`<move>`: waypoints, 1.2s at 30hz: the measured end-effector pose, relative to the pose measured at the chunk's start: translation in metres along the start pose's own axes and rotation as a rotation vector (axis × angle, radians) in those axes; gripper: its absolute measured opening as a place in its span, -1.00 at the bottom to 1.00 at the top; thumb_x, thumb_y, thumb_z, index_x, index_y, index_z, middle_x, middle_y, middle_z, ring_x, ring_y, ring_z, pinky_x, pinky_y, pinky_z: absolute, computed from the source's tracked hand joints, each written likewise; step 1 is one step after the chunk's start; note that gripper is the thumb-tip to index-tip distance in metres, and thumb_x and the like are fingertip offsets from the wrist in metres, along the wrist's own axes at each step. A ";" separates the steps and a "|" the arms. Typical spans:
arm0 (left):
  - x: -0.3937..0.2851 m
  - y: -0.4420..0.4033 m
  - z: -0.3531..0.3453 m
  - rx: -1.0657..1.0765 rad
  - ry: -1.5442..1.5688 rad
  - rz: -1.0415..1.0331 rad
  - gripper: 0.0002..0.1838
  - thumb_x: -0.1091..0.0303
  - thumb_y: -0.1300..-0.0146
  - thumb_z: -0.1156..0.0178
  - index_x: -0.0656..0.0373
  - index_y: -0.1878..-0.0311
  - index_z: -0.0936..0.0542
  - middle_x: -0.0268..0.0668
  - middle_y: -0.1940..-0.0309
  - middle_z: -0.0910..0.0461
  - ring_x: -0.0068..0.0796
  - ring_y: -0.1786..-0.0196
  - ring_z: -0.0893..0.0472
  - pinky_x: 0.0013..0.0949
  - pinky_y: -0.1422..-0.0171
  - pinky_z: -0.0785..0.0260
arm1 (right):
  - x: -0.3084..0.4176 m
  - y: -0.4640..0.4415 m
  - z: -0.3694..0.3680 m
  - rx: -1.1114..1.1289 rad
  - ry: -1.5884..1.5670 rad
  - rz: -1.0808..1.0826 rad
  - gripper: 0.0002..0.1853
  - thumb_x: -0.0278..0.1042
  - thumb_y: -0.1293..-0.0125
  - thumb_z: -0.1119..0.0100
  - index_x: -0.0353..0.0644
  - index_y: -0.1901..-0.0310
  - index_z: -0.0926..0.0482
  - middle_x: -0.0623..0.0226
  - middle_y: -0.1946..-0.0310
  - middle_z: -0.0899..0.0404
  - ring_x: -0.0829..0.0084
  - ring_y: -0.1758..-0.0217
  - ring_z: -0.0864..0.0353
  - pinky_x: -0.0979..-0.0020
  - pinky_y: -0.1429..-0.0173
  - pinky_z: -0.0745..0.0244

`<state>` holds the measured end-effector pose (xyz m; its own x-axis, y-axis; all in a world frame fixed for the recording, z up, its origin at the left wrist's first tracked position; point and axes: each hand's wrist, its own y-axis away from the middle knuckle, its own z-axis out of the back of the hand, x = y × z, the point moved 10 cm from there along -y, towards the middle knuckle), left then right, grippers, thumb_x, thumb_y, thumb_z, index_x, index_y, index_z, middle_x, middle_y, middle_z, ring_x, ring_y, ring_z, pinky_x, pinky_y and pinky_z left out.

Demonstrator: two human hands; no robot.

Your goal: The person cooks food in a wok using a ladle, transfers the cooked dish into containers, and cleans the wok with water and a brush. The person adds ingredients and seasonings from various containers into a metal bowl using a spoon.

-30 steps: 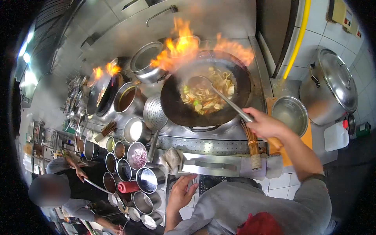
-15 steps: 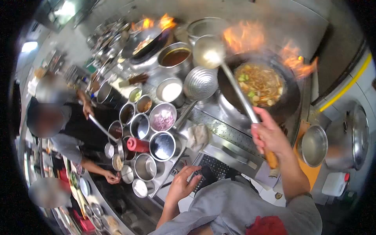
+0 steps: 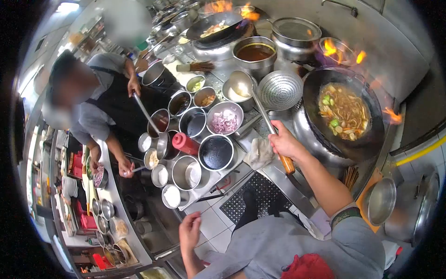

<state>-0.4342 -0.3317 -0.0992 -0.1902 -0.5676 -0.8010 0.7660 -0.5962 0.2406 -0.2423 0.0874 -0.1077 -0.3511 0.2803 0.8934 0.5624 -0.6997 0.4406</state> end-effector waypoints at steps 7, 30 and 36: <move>0.136 -0.001 0.162 -0.524 0.565 0.137 -0.68 0.16 -0.47 -0.18 0.14 -0.12 -0.58 -0.43 0.13 -0.64 -0.65 0.19 -0.59 -0.57 0.21 -0.37 | -0.006 0.001 -0.004 0.089 -0.233 -0.045 -0.51 -0.34 -0.48 -0.03 0.07 -0.39 -0.20 0.51 0.47 -0.38 0.68 0.62 -0.33 0.45 0.64 -0.34; -0.107 -0.047 -0.017 0.554 0.373 -0.297 -0.77 0.37 -0.44 -0.18 0.31 -0.03 -0.60 -0.28 0.12 -0.67 -0.56 0.07 -0.58 -0.47 -0.08 -0.38 | -0.034 0.257 0.141 -0.587 -0.433 -0.045 -0.52 -0.35 -0.47 -0.02 0.06 -0.38 -0.27 0.48 0.47 -0.37 0.69 0.66 -0.29 0.50 0.67 -0.29; -0.217 -0.021 -0.143 0.797 0.139 -0.604 -0.79 0.48 -0.29 -0.28 0.25 0.01 -0.64 -0.17 0.16 -0.67 -0.37 0.15 -0.66 -0.39 0.04 -0.49 | -0.059 0.258 0.206 -0.661 0.121 -0.205 -0.45 -0.36 -0.43 -0.04 -0.11 -0.41 -0.19 0.39 0.45 -0.43 0.55 0.57 -0.42 0.40 0.58 -0.40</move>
<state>-0.3212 -0.1145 -0.0094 -0.2983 -0.0039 -0.9545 -0.0789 -0.9965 0.0287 0.0777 0.0264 -0.0286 -0.5036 0.4014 0.7650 -0.0835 -0.9040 0.4194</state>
